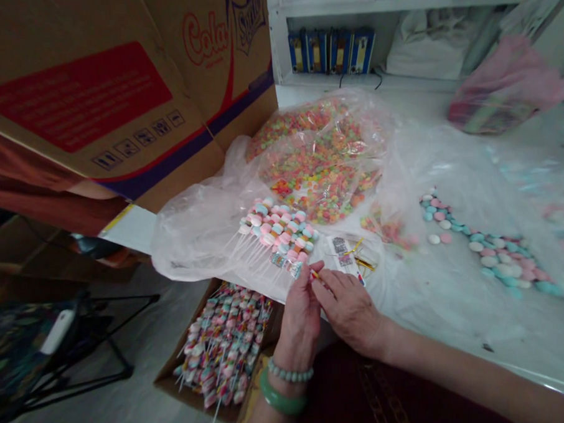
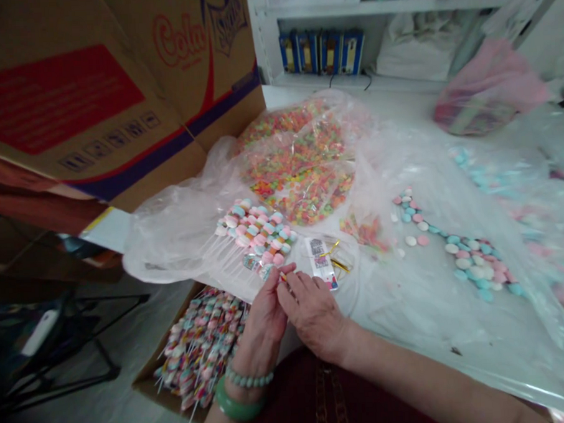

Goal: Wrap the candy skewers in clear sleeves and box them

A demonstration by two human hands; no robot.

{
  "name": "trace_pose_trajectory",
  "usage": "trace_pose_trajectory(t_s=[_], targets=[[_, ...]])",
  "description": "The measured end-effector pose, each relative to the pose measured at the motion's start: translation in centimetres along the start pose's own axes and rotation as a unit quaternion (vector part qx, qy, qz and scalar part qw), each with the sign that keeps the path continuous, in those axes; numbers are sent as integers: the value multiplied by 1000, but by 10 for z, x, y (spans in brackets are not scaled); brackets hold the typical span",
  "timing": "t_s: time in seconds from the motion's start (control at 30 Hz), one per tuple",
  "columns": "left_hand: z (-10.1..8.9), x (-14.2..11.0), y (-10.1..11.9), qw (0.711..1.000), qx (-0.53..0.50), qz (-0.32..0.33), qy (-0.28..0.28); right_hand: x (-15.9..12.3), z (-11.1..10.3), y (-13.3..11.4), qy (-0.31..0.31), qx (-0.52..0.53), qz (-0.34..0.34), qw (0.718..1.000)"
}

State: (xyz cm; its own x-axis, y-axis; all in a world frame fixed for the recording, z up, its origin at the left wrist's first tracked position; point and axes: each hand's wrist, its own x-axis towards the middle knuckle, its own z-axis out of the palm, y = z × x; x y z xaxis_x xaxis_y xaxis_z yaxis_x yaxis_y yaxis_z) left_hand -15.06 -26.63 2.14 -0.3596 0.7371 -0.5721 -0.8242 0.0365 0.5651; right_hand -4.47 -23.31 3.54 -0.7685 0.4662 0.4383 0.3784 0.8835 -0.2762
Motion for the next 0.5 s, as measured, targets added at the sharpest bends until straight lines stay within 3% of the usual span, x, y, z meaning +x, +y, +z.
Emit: trace_pose_trajectory(t_s=[0.07, 0.13, 0.17, 0.23, 0.3, 0.4, 0.43, 0.47, 0.5], targets=[[6, -2, -3, 999, -40, -26, -13, 4, 2, 1, -7, 36, 42, 998], [9, -5, -5, 996, -73, -45, -29, 7, 3, 5, -18, 180, 153, 972], [9, -7, -6, 994, -82, -57, -42, 8, 4, 7, -30, 286, 224, 931], [6, -13, -5, 993, -67, -63, -68, 9, 4, 13, -65, 469, 336, 814], [2, -20, -3, 995, -7, -39, -91, 8, 5, 16, -107, 570, 390, 715], [-6, -28, 1, 989, 112, 8, -97, 4, 4, 16, -152, 645, 427, 615], [-8, -29, 2, 985, 145, 21, -94, 3, 3, 15, -160, 655, 434, 597], [-11, -29, 4, 980, 172, 40, -87, 2, 2, 14, -162, 647, 431, 608], [-14, -29, 5, 976, 195, 63, -75, 3, 0, 13, -153, 615, 419, 651]])
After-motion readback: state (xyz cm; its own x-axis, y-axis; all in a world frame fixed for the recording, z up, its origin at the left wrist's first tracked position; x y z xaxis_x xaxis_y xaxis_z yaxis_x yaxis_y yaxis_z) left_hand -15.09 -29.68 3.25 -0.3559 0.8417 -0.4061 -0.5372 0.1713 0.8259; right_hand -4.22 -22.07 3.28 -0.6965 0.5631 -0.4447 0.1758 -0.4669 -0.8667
